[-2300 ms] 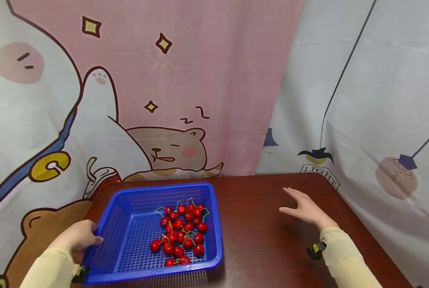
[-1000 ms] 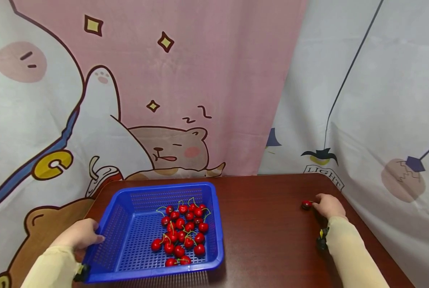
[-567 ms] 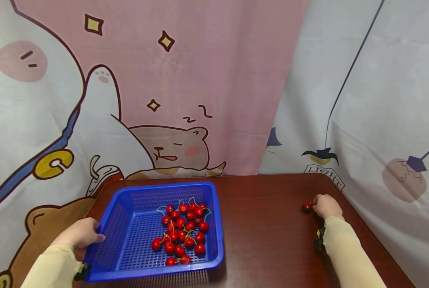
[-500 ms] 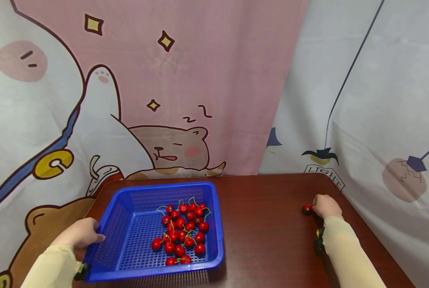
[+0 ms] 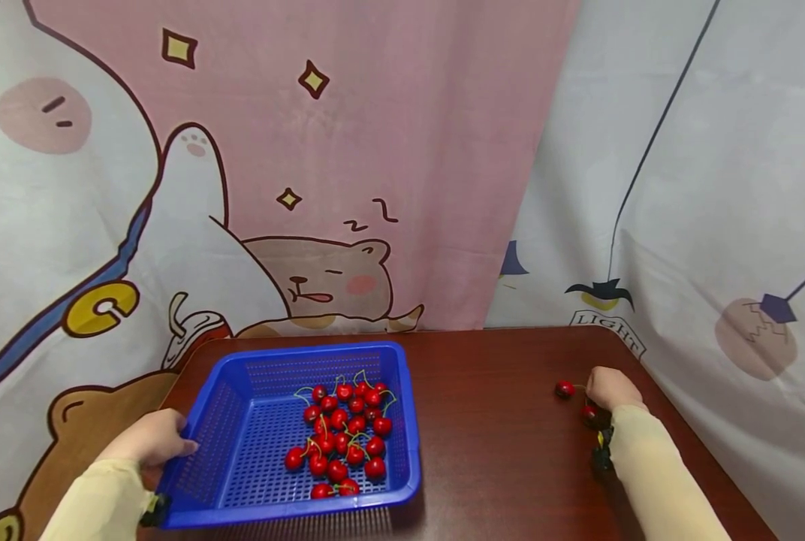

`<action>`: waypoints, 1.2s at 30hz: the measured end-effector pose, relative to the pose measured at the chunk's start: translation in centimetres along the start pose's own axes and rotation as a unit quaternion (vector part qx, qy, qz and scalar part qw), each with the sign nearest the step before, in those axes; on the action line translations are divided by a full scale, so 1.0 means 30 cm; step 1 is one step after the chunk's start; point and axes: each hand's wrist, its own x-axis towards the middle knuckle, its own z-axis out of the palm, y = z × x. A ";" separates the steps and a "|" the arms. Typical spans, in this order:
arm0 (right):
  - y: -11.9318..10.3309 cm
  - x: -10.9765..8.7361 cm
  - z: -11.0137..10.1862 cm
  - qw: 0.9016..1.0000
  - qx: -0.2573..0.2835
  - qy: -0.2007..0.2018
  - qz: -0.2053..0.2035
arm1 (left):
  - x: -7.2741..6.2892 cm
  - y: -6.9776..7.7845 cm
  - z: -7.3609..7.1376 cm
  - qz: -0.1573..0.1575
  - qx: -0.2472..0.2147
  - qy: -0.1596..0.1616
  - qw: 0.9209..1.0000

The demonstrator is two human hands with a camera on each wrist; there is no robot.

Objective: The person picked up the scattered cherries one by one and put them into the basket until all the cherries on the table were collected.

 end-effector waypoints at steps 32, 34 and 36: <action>-0.734 -0.005 -0.209 0.951 0.207 0.114 -0.200 | -0.011 0.002 0.010 0.022 -0.014 0.013 1.000; -0.794 -0.009 -0.193 0.945 0.221 0.114 -0.214 | -0.010 0.000 0.011 0.017 -0.023 0.008 1.000; -0.850 -0.012 -0.175 0.939 0.230 0.112 -0.228 | -0.008 0.001 0.011 0.012 -0.026 0.004 1.000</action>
